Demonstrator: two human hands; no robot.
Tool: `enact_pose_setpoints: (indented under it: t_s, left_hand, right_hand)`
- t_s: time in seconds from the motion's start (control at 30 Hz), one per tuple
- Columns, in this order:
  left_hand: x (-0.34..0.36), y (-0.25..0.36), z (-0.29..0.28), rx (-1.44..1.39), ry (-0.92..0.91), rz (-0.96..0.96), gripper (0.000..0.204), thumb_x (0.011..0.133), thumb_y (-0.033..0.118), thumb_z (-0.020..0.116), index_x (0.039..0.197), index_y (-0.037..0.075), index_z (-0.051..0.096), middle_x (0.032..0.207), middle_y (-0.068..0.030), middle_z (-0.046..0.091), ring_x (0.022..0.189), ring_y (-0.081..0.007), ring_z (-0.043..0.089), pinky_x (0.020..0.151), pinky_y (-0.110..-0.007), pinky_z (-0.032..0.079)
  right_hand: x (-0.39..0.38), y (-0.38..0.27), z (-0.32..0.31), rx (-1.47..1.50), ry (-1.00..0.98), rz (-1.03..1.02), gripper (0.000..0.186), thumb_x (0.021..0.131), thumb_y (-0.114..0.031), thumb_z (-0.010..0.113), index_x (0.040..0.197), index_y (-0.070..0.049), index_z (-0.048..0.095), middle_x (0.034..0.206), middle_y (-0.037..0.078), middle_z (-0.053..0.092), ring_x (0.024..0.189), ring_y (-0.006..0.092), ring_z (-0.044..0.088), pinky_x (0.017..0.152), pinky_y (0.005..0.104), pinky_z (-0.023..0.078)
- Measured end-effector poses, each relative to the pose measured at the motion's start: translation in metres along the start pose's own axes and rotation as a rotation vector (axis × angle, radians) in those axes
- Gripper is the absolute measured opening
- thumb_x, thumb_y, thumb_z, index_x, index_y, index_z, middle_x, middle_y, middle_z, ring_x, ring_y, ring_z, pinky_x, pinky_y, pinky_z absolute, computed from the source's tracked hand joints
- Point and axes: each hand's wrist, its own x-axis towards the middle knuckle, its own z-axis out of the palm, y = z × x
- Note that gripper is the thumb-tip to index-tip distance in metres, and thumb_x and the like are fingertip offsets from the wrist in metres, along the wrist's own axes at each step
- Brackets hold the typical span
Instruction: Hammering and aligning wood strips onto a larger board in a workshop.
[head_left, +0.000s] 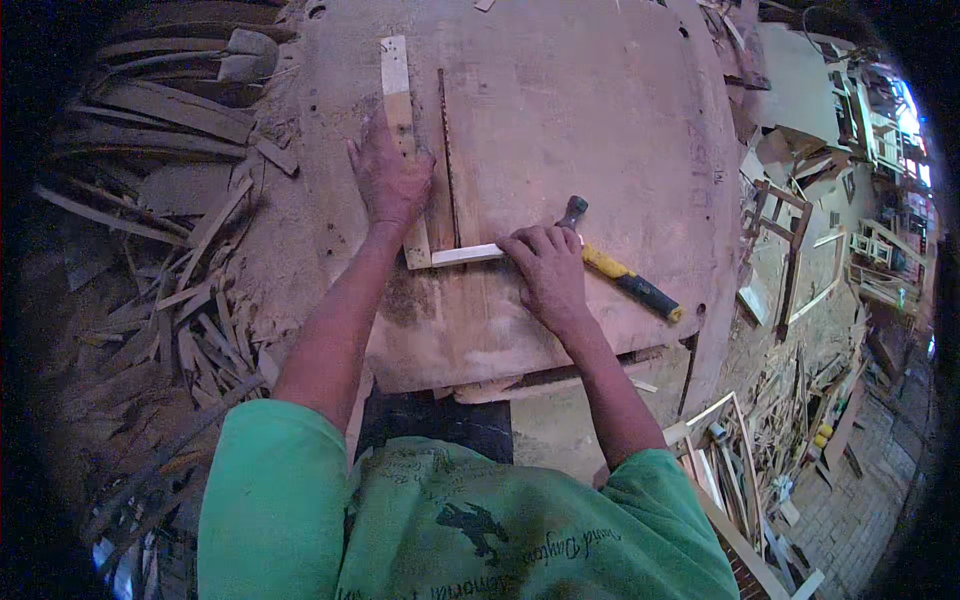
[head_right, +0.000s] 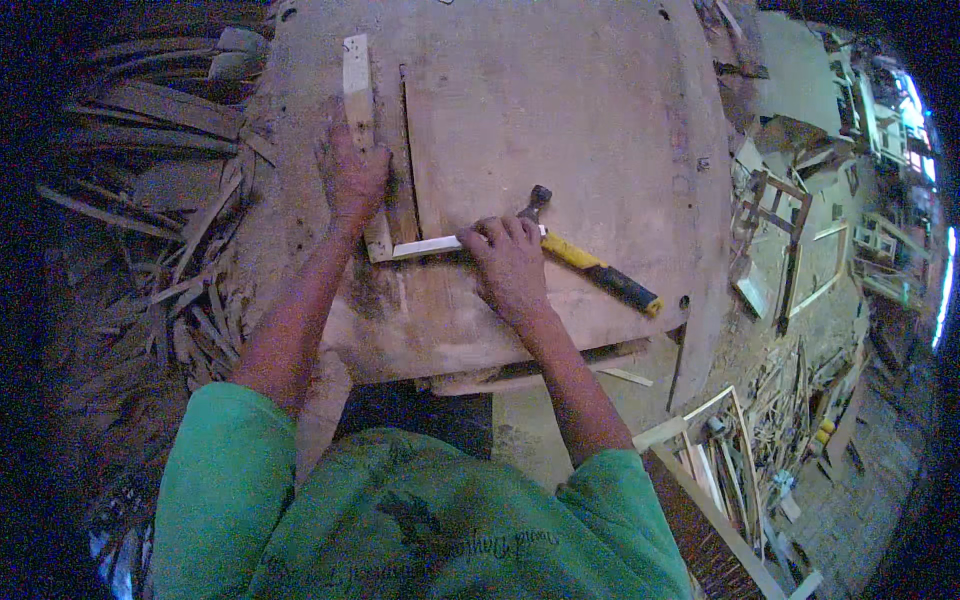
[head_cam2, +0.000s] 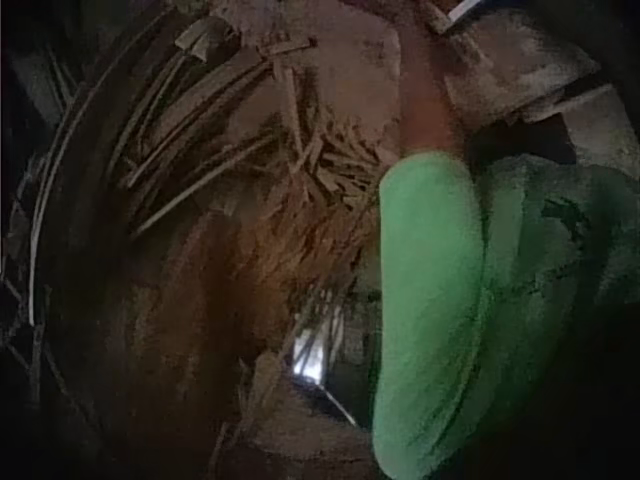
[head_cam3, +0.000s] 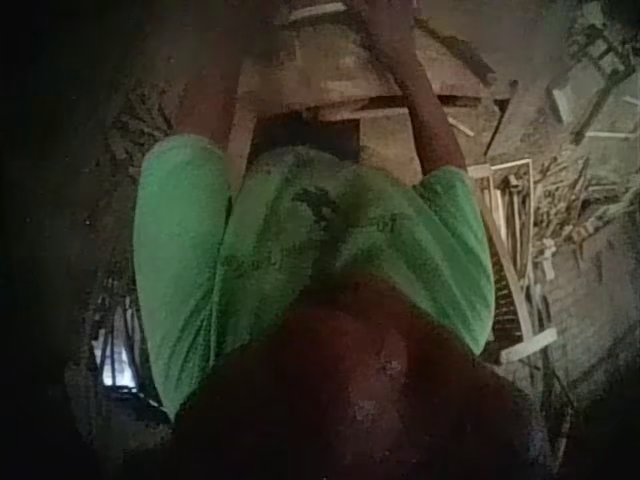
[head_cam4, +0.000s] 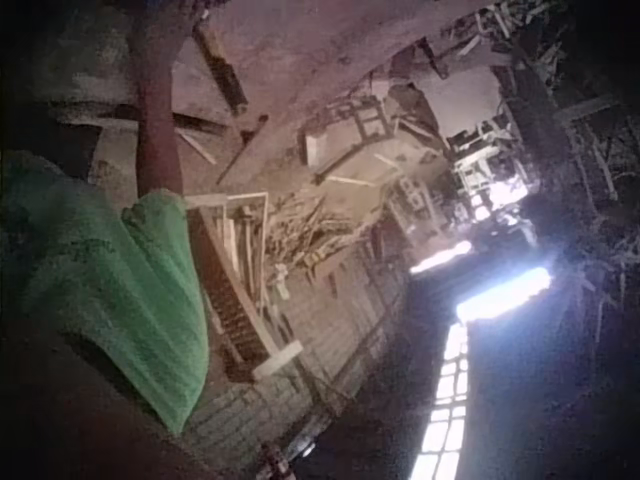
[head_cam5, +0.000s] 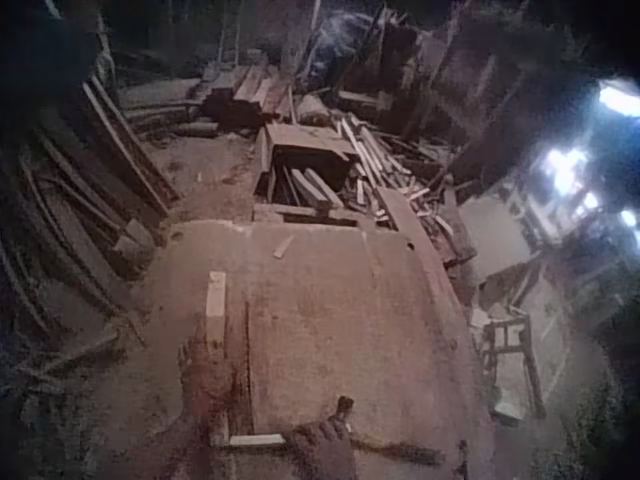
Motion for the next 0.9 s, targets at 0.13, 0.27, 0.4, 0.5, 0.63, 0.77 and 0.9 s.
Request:
enact_pose_setpoints:
  t_s: [0.13,0.27,0.4,0.5,0.63,0.77,0.9]
  left_hand:
    - [0.001,-0.001,0.002,0.06,-0.012,-0.012,0.093,0.08,0.034,0.071,0.156,0.0,0.031,0.157,-0.0234,0.042,0.148,-0.0366,0.038,0.126,-0.055,0.015]
    - [0.001,0.0,0.003,0.034,-0.043,-0.048,0.091,0.08,0.032,0.07,0.157,0.002,0.031,0.157,-0.0225,0.042,0.149,-0.0364,0.038,0.126,-0.056,0.016]
    - [0.001,-0.001,0.003,0.014,0.022,0.002,0.09,0.081,0.032,0.069,0.158,0.003,0.031,0.158,-0.0226,0.041,0.149,-0.0366,0.037,0.126,-0.056,0.017]
    - [0.001,-0.003,0.003,0.001,0.007,-0.008,0.091,0.082,0.032,0.068,0.159,0.004,0.029,0.158,-0.0219,0.041,0.149,-0.037,0.036,0.126,-0.057,0.016]
    - [0.0,-0.002,0.001,-0.024,0.001,0.007,0.092,0.082,0.032,0.067,0.16,0.005,0.026,0.159,-0.0214,0.04,0.15,-0.0377,0.034,0.125,-0.058,0.015]
    - [0.0,0.002,-0.003,-0.019,-0.048,-0.02,0.093,0.081,0.031,0.067,0.161,0.005,0.025,0.161,-0.0213,0.037,0.152,-0.0373,0.032,0.126,-0.058,0.014]
    - [0.002,0.004,-0.006,-0.073,-0.027,-0.004,0.093,0.081,0.031,0.067,0.16,0.005,0.025,0.162,-0.0208,0.036,0.153,-0.0368,0.03,0.126,-0.058,0.013]
  right_hand:
    - [-0.006,-0.001,0.01,-0.055,-0.026,-0.004,0.054,0.072,-0.005,0.072,0.124,-0.018,0.068,0.115,0.004,0.063,0.112,0.0276,0.056,0.102,0.0467,0.04]
    - [-0.022,0.009,0.021,-0.035,0.049,-0.032,0.052,0.076,-0.016,0.074,0.127,-0.021,0.067,0.114,0.003,0.062,0.111,0.0264,0.057,0.101,0.0463,0.041]
    - [-0.033,0.06,0.016,-0.2,0.194,-0.237,0.049,0.08,-0.02,0.071,0.128,-0.025,0.068,0.115,0.003,0.062,0.11,0.0244,0.058,0.1,0.0464,0.041]
    - [-0.034,0.1,0.003,-0.204,0.213,-0.116,0.046,0.08,-0.017,0.072,0.126,-0.026,0.07,0.115,0.004,0.063,0.109,0.0266,0.059,0.098,0.0468,0.043]
    - [-0.034,0.095,-0.001,0.009,0.206,-0.008,0.044,0.086,-0.014,0.072,0.127,-0.029,0.07,0.117,0.008,0.063,0.108,0.0315,0.059,0.095,0.0479,0.046]
    - [-0.023,0.045,0.023,0.03,0.059,-0.107,0.051,0.082,-0.011,0.07,0.129,-0.031,0.068,0.113,0.007,0.062,0.106,0.0287,0.059,0.096,0.0473,0.046]
    - [-0.009,0.018,0.037,0.028,0.129,-0.084,0.059,0.071,-0.01,0.073,0.127,-0.027,0.07,0.112,0.005,0.061,0.106,0.0289,0.058,0.094,0.0457,0.046]
